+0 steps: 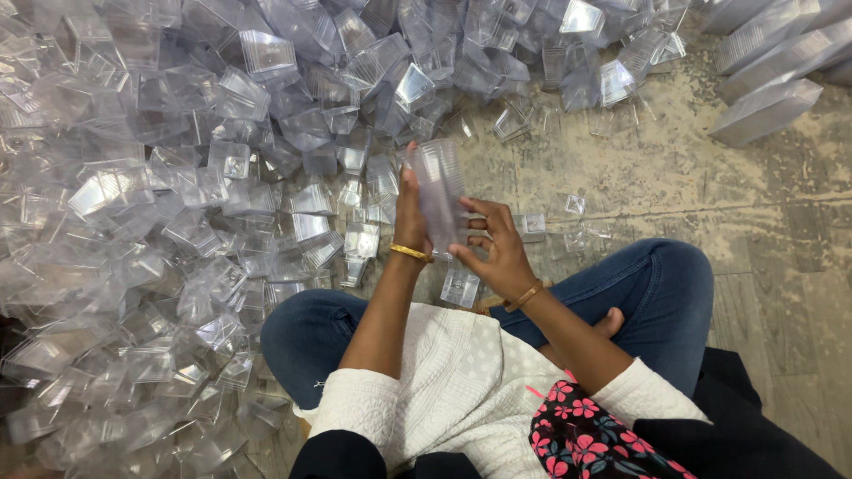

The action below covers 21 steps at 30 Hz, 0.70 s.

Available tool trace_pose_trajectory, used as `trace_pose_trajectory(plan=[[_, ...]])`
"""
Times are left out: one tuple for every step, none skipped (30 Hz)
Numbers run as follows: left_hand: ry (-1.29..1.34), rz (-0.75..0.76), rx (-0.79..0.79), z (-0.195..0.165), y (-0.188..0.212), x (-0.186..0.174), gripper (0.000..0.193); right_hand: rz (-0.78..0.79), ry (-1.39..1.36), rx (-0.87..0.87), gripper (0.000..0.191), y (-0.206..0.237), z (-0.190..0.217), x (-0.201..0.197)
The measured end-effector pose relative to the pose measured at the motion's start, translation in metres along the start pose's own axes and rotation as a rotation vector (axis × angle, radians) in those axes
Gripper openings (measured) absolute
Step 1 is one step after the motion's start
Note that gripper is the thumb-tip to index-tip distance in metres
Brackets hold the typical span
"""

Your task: The person sits on the floor among a large scatter of small clear plastic cups, picks up loose cups one at a time, and nests them into stacks by hand, setting completed stacks aside.

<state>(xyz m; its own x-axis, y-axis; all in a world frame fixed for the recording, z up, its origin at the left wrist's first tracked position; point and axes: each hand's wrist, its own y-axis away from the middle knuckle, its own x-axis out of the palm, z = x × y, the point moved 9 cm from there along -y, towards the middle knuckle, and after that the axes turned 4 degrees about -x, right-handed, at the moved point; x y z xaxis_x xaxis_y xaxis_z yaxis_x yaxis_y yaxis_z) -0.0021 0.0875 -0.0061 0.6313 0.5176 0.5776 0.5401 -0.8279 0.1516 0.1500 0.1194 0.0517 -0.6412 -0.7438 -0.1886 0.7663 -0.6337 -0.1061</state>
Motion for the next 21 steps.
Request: trace_pose_trajectory(plan=[[0.153,0.052,-0.089,0.01,-0.001,0.001,0.077,0.011,0.007,0.004,0.063,0.001,0.0,-0.002],[0.306,0.103,-0.177,0.018,-0.001,0.002,0.078,-0.001,0.014,-0.036,0.057,0.001,0.005,-0.007],[0.458,0.155,-0.263,0.025,-0.001,0.004,0.081,-0.012,0.02,-0.077,0.051,-0.001,0.011,-0.014],[0.453,0.142,-0.26,0.026,-0.001,-0.001,0.078,-0.024,0.027,-0.116,0.046,-0.003,0.018,-0.021],[0.449,0.129,-0.259,0.028,-0.002,-0.004,0.075,-0.002,0.134,-0.143,0.051,-0.006,0.025,-0.027],[0.444,0.117,-0.258,0.028,-0.003,-0.007,0.072,0.019,0.242,-0.17,0.057,-0.01,0.034,-0.034],[0.464,0.153,-0.256,0.027,-0.003,-0.005,0.072,0.038,0.35,-0.196,0.062,-0.015,0.042,-0.039],[0.485,0.189,-0.255,0.026,-0.002,-0.002,0.072,0.103,0.462,-0.298,0.078,-0.018,0.057,-0.035],[0.505,0.224,-0.253,0.024,-0.001,0.002,0.072,0.171,0.574,-0.4,0.096,-0.02,0.069,-0.028],[0.45,0.204,-0.264,0.024,0.0,0.002,0.07,0.241,0.685,-0.501,0.115,-0.023,0.08,-0.018],[0.394,0.184,-0.276,0.024,0.002,0.002,0.068,0.304,0.762,-0.457,0.123,-0.029,0.079,-0.009],[0.34,0.164,-0.289,0.024,0.004,0.003,0.067,0.367,0.84,-0.41,0.132,-0.034,0.077,-0.002],[0.22,0.123,-0.299,0.025,0.005,0.003,0.068,0.429,0.917,-0.362,0.141,-0.037,0.073,0.004],[0.098,0.081,-0.306,0.025,0.005,0.002,0.069,0.439,0.905,-0.362,0.139,-0.04,0.074,0.008],[-0.022,0.039,-0.313,0.024,0.007,0.001,0.071,0.45,0.893,-0.362,0.139,-0.04,0.073,0.012],[0.039,0.084,-0.301,0.02,0.008,0.007,0.072,0.464,0.882,-0.36,0.138,-0.04,0.069,0.015],[0.102,0.128,-0.289,0.018,0.011,0.014,0.073,0.438,0.802,-0.371,0.127,-0.038,0.067,0.013],[0.163,0.173,-0.275,0.015,0.012,0.02,0.073,0.41,0.721,-0.382,0.116,-0.034,0.062,0.007],[0.097,0.104,-0.288,0.017,0.012,0.013,0.072,0.378,0.639,-0.395,0.106,-0.03,0.055,0.0],[0.029,0.037,-0.297,0.019,0.011,0.005,0.071,0.29,0.497,-0.277,0.105,-0.029,0.038,-0.017],[-0.041,-0.028,-0.304,0.02,0.009,-0.003,0.07,0.2,0.354,-0.161,0.105,-0.024,0.017,-0.04]])
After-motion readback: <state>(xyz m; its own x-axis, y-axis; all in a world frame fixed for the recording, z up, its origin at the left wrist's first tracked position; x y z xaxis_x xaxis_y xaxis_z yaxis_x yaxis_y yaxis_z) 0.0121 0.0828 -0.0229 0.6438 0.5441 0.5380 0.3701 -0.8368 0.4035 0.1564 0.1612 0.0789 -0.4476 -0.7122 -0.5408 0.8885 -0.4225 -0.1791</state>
